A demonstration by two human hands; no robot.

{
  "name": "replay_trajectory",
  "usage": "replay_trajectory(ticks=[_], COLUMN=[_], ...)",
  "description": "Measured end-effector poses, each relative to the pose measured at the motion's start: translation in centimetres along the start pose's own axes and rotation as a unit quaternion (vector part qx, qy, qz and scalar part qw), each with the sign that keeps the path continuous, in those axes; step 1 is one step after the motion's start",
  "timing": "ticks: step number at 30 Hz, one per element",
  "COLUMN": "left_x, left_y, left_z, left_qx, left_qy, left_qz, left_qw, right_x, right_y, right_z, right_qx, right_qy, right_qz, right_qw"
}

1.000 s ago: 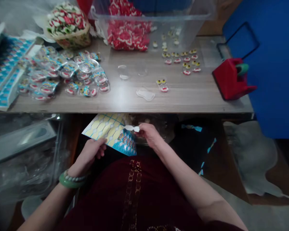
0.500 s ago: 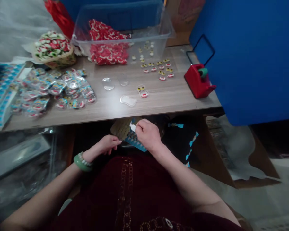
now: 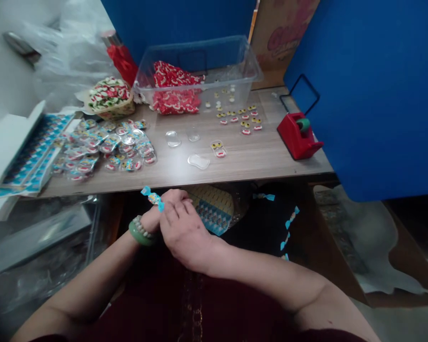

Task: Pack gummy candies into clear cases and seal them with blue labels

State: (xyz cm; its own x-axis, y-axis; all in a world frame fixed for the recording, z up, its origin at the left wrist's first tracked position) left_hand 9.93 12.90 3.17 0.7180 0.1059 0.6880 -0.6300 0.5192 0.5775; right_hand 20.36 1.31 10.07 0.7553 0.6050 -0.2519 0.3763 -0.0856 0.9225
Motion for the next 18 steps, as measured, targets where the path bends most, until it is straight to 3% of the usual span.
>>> replay_trajectory(ticks=[3, 5, 10, 12, 14, 18], left_x=[1.4, 2.2, 3.2, 3.3, 3.4, 3.6], left_y=[1.8, 3.1, 4.8, 4.5, 4.0, 3.2], left_z=[0.1, 0.2, -0.7, -1.3, -1.8, -2.1], left_qx=[-0.022, 0.000, 0.132, 0.153, 0.153, 0.139], left_qy=[-0.041, -0.072, -0.084, -0.086, -0.094, -0.100], left_qz=[-0.048, -0.087, -0.205, -0.223, -0.222, -0.205], left_qw=[0.998, 0.994, 0.966, 0.959, 0.958, 0.964], right_x=[1.4, 3.9, 13.2, 15.5, 15.9, 14.2], right_y=[0.5, 0.4, 0.0, -0.4, -1.2, -2.7], right_z=[0.8, 0.8, -1.2, -2.4, -3.7, -5.5], right_qx=[0.041, 0.069, 0.093, 0.075, 0.057, 0.042], right_qy=[0.028, -0.005, -0.247, -0.296, -0.283, -0.230], right_qz=[-0.011, -0.027, -0.026, 0.002, 0.032, 0.092], right_qw=[0.999, 0.997, 0.964, 0.952, 0.957, 0.968])
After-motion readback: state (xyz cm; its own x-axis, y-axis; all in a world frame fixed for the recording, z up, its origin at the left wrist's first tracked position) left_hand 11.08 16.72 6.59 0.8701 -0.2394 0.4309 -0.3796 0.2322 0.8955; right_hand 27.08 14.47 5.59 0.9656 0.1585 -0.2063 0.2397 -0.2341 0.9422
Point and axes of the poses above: each hand's wrist, its own z-axis away from the middle knuckle, its own y-axis out of the back of the hand, x = y × z, the point moved 1 cm from there along -z, towards the middle knuckle, and after that the axes turned 1 degree about -y, right-handed, at the moved point
